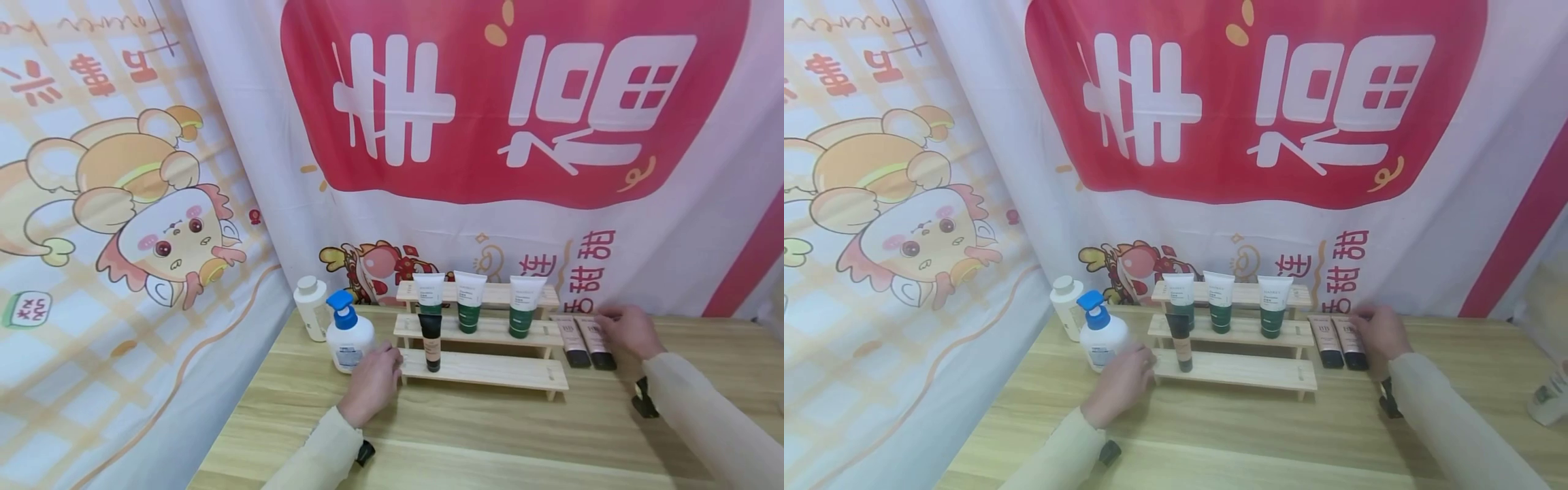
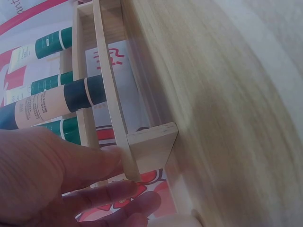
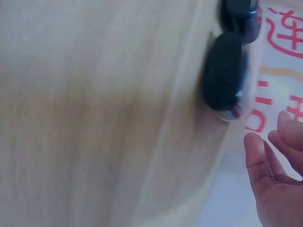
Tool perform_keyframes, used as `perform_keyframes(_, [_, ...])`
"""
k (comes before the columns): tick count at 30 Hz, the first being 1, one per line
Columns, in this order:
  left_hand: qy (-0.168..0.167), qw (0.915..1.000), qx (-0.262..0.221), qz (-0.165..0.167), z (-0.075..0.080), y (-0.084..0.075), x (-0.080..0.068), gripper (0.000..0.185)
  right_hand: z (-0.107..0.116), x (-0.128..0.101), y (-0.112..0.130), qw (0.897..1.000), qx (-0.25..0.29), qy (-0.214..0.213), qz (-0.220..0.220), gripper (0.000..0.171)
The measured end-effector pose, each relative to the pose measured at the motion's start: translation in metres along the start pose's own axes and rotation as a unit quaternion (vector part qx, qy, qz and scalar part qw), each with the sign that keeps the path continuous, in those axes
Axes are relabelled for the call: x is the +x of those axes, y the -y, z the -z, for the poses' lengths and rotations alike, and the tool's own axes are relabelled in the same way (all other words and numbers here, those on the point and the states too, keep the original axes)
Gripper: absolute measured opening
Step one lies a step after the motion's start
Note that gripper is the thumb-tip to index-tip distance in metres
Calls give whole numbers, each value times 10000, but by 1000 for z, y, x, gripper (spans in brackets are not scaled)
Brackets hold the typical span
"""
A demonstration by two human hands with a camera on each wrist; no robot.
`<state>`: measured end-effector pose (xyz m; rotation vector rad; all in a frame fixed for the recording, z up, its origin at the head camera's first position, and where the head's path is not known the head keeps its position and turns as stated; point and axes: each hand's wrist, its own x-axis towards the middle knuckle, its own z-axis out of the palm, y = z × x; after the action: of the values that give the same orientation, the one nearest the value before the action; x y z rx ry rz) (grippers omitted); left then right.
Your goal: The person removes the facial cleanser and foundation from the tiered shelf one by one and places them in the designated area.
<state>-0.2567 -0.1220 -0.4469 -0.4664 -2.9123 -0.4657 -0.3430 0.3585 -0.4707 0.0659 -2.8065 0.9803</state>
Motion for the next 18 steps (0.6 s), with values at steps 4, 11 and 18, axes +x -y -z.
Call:
perform_keyframes(4, [-17, 10000, -11, -10, 1, 0, 0, 14, 11, -9, 17, 9998, 34, -147, 98, 54])
perform_keyframes(11, [0, 10000, -4, 11, 1, 0, -1, 13, 28, -28, 49, 9979, -71, -610, 222, 58])
perform_keyframes(18, [-24, 10000, -15, -32, 1, 0, -2, 13, 39, -58, 82, 9908, 55, -1034, 873, 47])
